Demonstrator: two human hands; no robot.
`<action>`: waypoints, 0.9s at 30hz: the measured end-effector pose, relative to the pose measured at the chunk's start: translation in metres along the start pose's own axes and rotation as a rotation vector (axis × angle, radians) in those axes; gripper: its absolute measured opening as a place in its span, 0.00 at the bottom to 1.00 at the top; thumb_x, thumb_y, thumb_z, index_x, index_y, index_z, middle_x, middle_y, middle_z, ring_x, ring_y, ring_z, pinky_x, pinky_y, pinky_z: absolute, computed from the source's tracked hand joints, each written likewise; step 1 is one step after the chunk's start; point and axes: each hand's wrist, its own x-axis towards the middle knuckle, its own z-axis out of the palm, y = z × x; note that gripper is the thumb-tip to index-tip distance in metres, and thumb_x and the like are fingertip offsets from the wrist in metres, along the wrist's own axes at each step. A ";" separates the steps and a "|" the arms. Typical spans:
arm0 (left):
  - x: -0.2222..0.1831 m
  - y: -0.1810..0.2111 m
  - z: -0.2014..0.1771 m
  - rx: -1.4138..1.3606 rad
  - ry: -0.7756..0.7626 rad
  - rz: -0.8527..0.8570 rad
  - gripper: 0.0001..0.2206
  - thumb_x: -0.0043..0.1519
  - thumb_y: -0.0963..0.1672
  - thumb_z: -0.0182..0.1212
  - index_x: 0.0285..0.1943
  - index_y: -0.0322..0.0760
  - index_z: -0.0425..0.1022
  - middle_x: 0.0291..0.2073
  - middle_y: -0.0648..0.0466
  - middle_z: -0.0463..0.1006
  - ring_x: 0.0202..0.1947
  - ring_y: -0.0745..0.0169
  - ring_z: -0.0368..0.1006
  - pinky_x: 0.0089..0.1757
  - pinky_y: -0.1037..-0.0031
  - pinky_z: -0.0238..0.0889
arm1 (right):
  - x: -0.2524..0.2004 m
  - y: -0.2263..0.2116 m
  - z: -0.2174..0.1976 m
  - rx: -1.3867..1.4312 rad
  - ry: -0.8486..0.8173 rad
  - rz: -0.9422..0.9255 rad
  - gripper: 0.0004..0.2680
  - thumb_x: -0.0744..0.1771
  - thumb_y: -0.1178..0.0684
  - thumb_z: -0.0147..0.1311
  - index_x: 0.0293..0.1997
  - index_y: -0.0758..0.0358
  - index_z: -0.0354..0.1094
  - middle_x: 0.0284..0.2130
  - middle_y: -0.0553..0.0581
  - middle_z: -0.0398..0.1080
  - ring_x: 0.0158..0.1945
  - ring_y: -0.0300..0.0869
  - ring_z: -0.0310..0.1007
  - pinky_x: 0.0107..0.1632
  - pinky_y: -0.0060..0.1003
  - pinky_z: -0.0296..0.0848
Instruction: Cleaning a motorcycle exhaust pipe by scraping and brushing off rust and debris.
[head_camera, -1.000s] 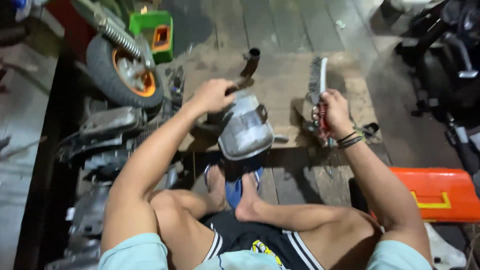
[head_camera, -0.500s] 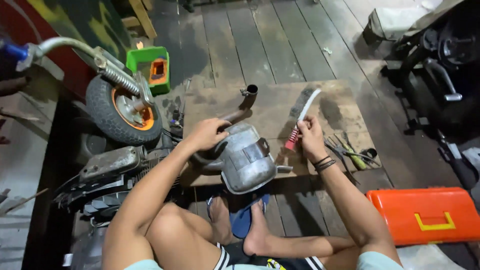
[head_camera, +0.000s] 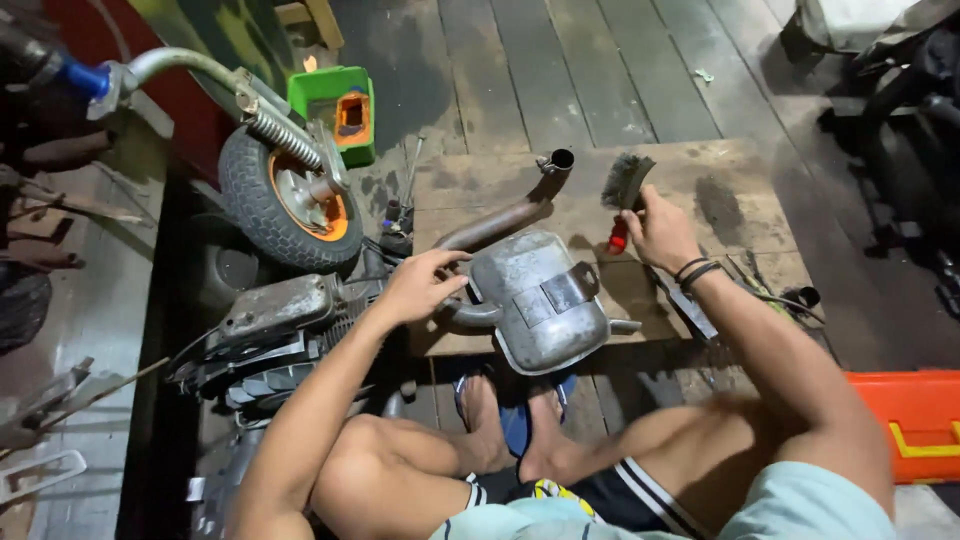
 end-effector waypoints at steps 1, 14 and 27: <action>-0.003 -0.009 -0.001 0.053 0.021 0.018 0.20 0.60 0.49 0.64 0.62 0.48 0.76 0.47 0.49 0.82 0.49 0.45 0.78 0.49 0.60 0.72 | 0.002 -0.003 -0.006 -0.034 -0.058 -0.010 0.09 0.70 0.49 0.55 0.48 0.62 0.62 0.38 0.63 0.76 0.45 0.56 0.79 0.46 0.51 0.78; -0.010 0.036 -0.011 0.296 -0.029 -0.079 0.21 0.62 0.49 0.62 0.62 0.35 0.76 0.50 0.39 0.79 0.53 0.36 0.74 0.55 0.52 0.65 | -0.065 -0.017 -0.020 0.313 0.000 0.023 0.07 0.70 0.62 0.52 0.52 0.69 0.62 0.41 0.69 0.73 0.46 0.60 0.78 0.46 0.49 0.80; 0.042 0.103 0.013 0.480 -0.141 -0.093 0.20 0.65 0.40 0.46 0.66 0.42 0.72 0.55 0.42 0.77 0.49 0.39 0.74 0.43 0.49 0.68 | -0.074 -0.023 -0.037 0.228 0.089 -0.131 0.09 0.69 0.63 0.49 0.56 0.69 0.61 0.39 0.69 0.73 0.39 0.59 0.77 0.43 0.51 0.76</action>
